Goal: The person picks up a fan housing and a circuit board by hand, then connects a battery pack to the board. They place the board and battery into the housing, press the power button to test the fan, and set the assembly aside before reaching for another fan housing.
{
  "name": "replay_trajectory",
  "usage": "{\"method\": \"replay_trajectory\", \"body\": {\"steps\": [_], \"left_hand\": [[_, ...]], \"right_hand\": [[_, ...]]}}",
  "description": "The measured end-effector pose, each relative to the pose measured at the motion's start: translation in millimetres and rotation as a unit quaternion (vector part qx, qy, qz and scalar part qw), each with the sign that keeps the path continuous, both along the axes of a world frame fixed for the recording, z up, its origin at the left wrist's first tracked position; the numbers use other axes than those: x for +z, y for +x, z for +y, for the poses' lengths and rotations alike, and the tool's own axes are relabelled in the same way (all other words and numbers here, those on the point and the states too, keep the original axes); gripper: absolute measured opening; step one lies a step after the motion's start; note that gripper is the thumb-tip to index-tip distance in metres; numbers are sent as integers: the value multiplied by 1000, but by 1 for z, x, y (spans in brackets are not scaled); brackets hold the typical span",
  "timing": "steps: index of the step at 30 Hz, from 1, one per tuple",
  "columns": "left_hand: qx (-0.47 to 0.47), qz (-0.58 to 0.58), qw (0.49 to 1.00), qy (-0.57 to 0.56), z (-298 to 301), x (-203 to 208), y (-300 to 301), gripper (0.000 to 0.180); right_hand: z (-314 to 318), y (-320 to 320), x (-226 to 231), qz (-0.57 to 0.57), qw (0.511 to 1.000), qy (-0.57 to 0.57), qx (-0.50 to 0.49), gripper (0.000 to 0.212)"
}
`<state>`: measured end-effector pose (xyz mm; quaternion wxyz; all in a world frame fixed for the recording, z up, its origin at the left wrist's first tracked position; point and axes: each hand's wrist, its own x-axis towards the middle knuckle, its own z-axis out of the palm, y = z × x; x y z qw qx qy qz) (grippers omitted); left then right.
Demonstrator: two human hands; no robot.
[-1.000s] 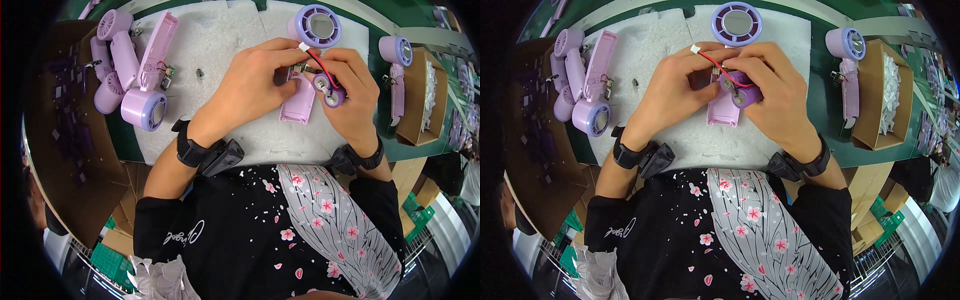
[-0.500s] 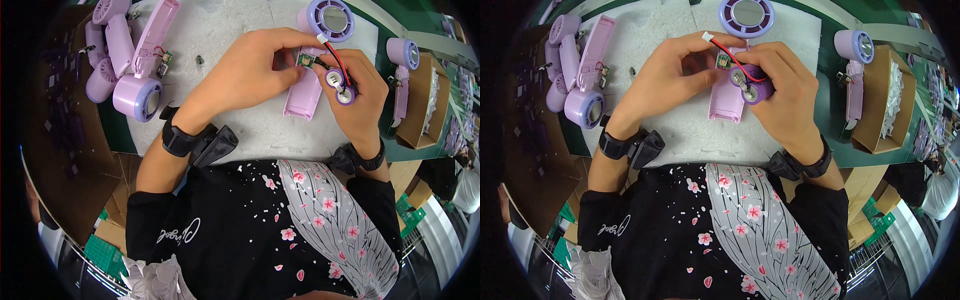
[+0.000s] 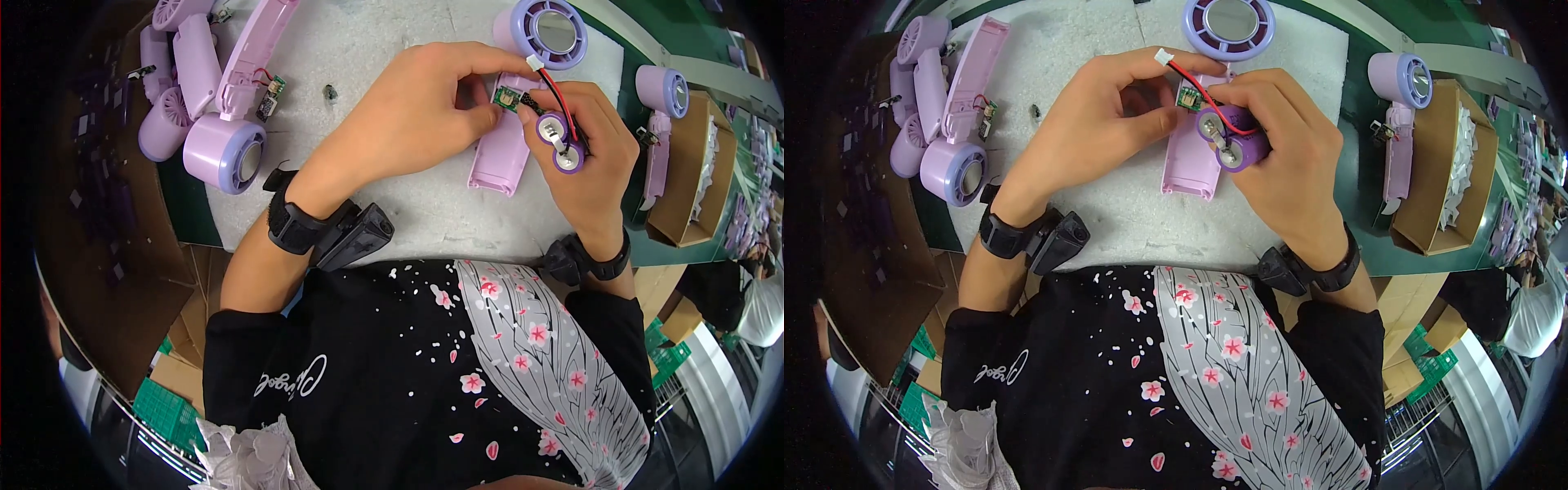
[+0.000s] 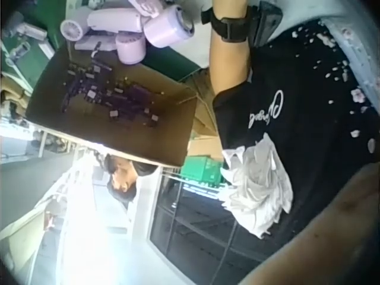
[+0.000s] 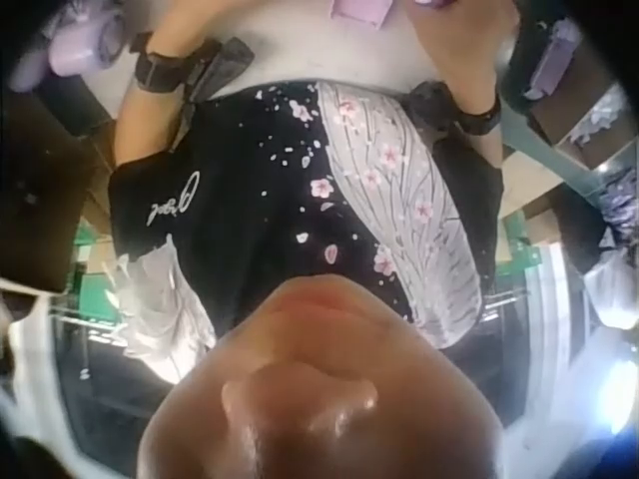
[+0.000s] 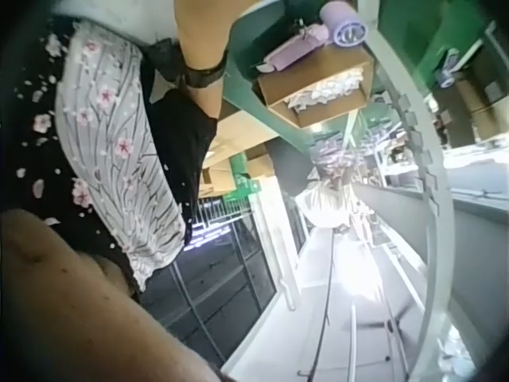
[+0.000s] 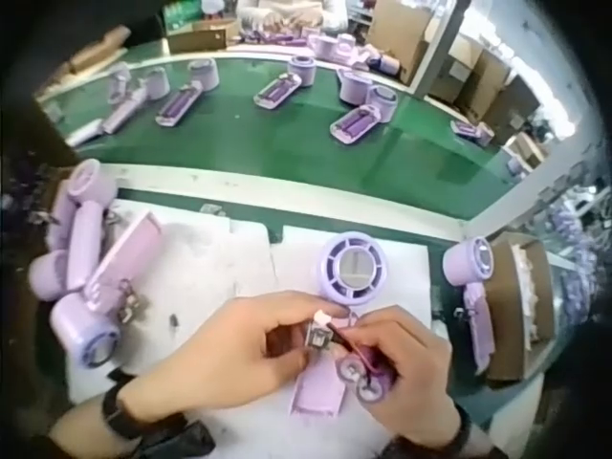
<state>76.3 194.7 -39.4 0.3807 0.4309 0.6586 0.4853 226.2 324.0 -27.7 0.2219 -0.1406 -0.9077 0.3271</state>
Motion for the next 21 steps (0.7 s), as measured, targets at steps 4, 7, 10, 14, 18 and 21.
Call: {"method": "replay_trajectory", "body": {"steps": [4, 7, 10, 14, 18, 21], "left_hand": [[-17, -1, 1000, -24, 0, 6, -3, 42], [-19, 5, 1000, -23, 1, 1, -3, 39], [-6, 20, 1000, 4, 1, -3, -2, 37], [-6, -13, 999, -35, 4, 3, -3, 33], [-21, 17, 999, -35, 4, 7, -5, 32], [-47, 114, 991, 48, 3, 3, -8, 29]], "right_hand": [[2, 0, 0, -5, 1000, -9, 7, 20], [3, -1, 2, -12, 1000, -20, 12, 20], [2, -3, 3, -20, 999, -35, 17, 20], [2, -4, 2, 9, 1000, 10, 15, 19], [7, -3, -1, 5, 1000, -8, -12, 21], [16, -3, -14, -1, 996, -85, -33, 22]]}}
